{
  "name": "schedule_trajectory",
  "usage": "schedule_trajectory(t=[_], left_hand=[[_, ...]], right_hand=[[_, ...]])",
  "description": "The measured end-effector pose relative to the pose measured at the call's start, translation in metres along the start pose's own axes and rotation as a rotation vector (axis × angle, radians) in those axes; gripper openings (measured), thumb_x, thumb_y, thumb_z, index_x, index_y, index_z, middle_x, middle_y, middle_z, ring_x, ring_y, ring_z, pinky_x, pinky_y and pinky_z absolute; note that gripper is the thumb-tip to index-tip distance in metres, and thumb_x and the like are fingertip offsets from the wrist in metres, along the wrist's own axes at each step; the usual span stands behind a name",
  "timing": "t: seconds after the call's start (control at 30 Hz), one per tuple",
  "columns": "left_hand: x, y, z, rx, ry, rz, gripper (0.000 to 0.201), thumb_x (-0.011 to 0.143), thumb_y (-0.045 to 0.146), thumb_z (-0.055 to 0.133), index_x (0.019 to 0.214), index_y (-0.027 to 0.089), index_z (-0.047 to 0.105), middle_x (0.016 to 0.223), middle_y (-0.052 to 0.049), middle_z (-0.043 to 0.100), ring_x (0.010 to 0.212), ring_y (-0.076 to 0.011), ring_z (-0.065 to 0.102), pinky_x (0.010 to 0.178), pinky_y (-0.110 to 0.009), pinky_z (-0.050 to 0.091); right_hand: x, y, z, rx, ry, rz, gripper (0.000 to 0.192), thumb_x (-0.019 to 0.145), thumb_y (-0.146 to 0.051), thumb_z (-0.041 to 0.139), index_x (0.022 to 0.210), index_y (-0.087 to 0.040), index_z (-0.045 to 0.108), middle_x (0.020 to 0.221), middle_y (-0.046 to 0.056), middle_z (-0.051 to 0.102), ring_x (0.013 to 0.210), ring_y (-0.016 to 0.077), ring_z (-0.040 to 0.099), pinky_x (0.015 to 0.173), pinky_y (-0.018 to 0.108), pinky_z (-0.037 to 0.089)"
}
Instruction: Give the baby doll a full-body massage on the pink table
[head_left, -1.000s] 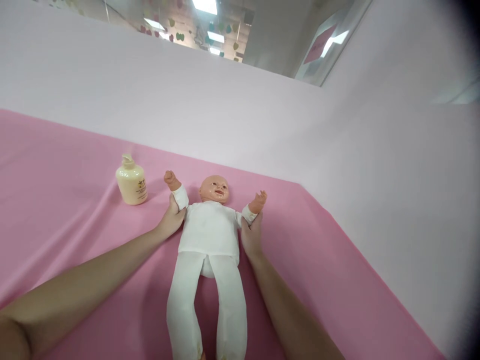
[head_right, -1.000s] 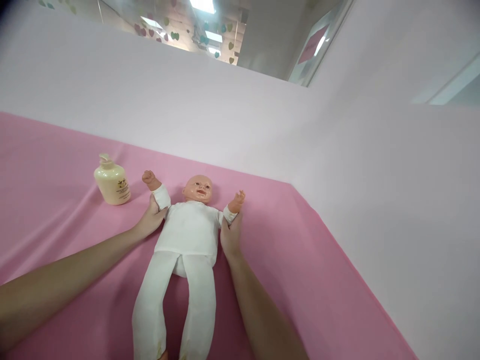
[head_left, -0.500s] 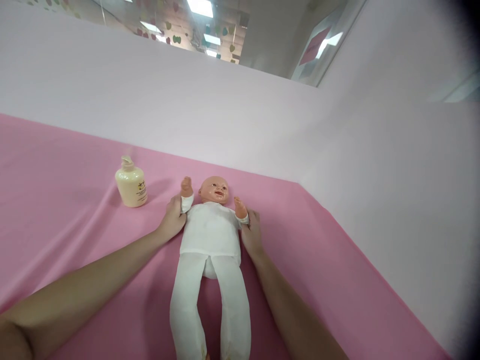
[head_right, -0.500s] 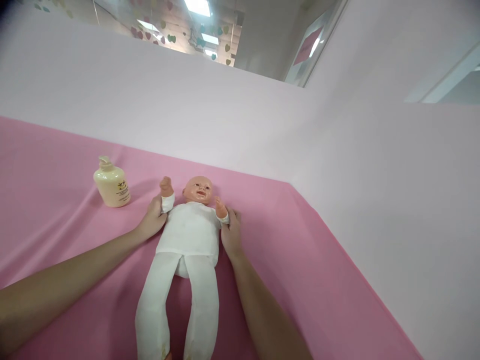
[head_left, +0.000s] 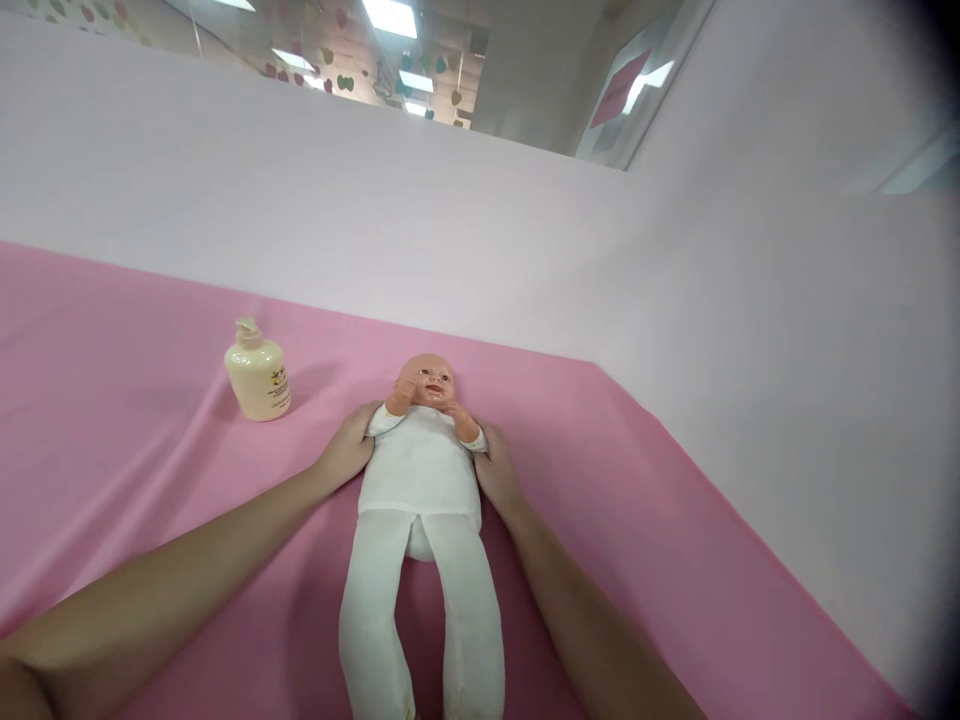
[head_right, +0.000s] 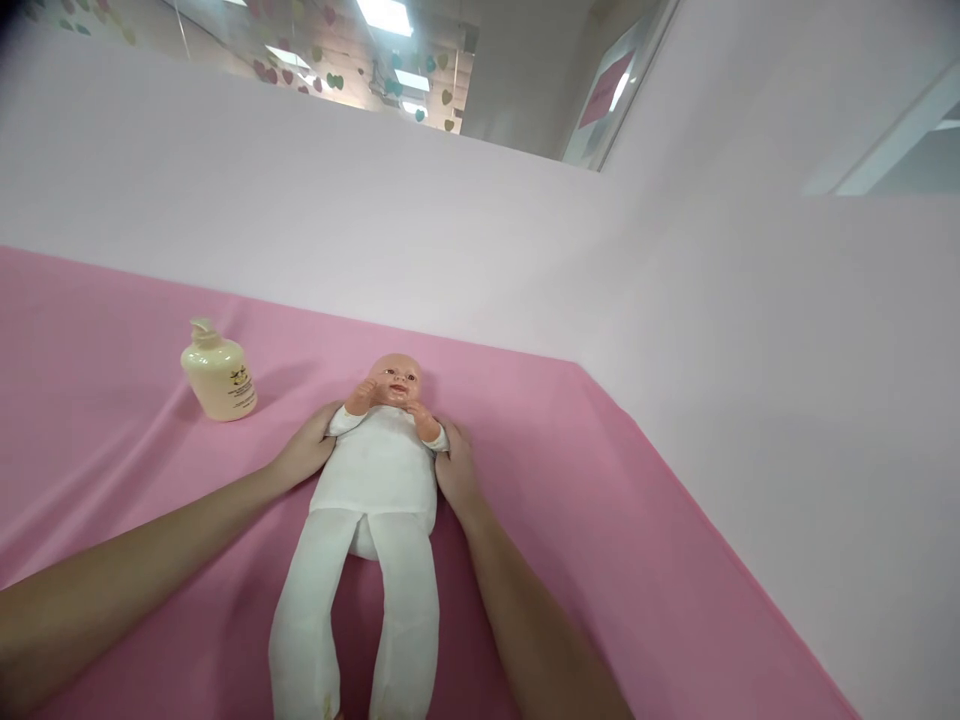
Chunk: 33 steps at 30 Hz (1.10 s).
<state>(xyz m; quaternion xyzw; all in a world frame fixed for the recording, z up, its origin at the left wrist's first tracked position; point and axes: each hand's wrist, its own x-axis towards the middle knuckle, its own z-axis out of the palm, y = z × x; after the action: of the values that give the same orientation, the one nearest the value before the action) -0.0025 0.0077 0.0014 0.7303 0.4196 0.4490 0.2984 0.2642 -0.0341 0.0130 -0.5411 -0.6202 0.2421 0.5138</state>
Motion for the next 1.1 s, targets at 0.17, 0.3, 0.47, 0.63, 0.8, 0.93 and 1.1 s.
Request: schedule_trajectory(t=[0.17,0.3,0.47,0.63,0.8,0.93,1.1], left_hand=[[-0.001,-0.001,0.001,-0.134,0.109,-0.168,0.049,0.078,0.014,0.051,0.127,0.019,0.048,0.121,-0.009,0.062,0.113,-0.0255,0.059,0.101,-0.044,0.046],[0.000,-0.007,0.003,-0.275,0.218,-0.258,0.044,0.081,0.028,0.060,0.120,0.021,0.041,0.108,-0.006,0.058,0.102,-0.0229,0.059,0.092,-0.040,0.049],[0.003,-0.012,0.001,-0.378,0.353,-0.294,0.038,0.082,0.034,0.064,0.107,0.026,0.037,0.101,-0.002,0.051,0.097,-0.0191,0.057,0.084,-0.035,0.052],[0.003,-0.013,0.001,-0.335,0.359,-0.246,0.044,0.081,0.034,0.067,0.109,0.028,0.035,0.105,-0.003,0.051,0.101,-0.0197,0.057,0.086,-0.036,0.053],[0.002,-0.011,0.001,-0.328,0.349,-0.277,0.046,0.080,0.027,0.066,0.113,0.027,0.034,0.110,-0.005,0.052,0.104,-0.0204,0.057,0.091,-0.037,0.051],[0.002,-0.012,0.000,-0.275,0.337,-0.249,0.049,0.081,0.022,0.060,0.123,0.025,0.034,0.115,-0.007,0.054,0.106,-0.0208,0.058,0.094,-0.038,0.050],[0.002,-0.011,0.000,-0.175,0.162,-0.092,0.055,0.080,0.014,0.051,0.133,0.022,0.046,0.124,-0.008,0.061,0.113,-0.0237,0.058,0.101,-0.044,0.047]], right_hand=[[0.002,0.004,-0.001,0.144,0.173,0.224,0.039,0.073,-0.026,0.056,0.112,-0.021,0.058,0.105,0.007,0.069,0.097,0.0248,0.064,0.092,0.045,0.052],[0.005,0.011,-0.005,0.220,0.283,0.286,0.058,0.075,-0.037,0.064,0.128,-0.023,0.047,0.126,0.011,0.061,0.115,0.0268,0.060,0.098,0.044,0.052],[0.007,0.019,-0.004,0.203,0.317,0.278,0.090,0.072,-0.047,0.072,0.145,-0.022,0.026,0.148,0.018,0.042,0.133,0.0306,0.050,0.104,0.048,0.050],[0.006,0.016,-0.001,0.123,0.279,0.178,0.106,0.070,-0.042,0.075,0.152,-0.024,0.011,0.158,0.018,0.027,0.142,0.0303,0.039,0.110,0.051,0.044],[0.003,0.007,0.000,0.094,0.231,0.054,0.094,0.078,-0.035,0.066,0.153,-0.024,0.010,0.161,0.017,0.021,0.149,0.0282,0.028,0.115,0.052,0.034],[0.001,0.004,0.001,0.066,0.241,0.056,0.080,0.079,-0.029,0.061,0.149,-0.024,0.021,0.151,0.016,0.039,0.139,0.0286,0.042,0.111,0.054,0.037],[-0.001,0.003,0.004,0.024,0.131,-0.019,0.047,0.081,-0.020,0.048,0.127,-0.023,0.056,0.122,0.010,0.064,0.118,0.0257,0.058,0.106,0.049,0.045]])
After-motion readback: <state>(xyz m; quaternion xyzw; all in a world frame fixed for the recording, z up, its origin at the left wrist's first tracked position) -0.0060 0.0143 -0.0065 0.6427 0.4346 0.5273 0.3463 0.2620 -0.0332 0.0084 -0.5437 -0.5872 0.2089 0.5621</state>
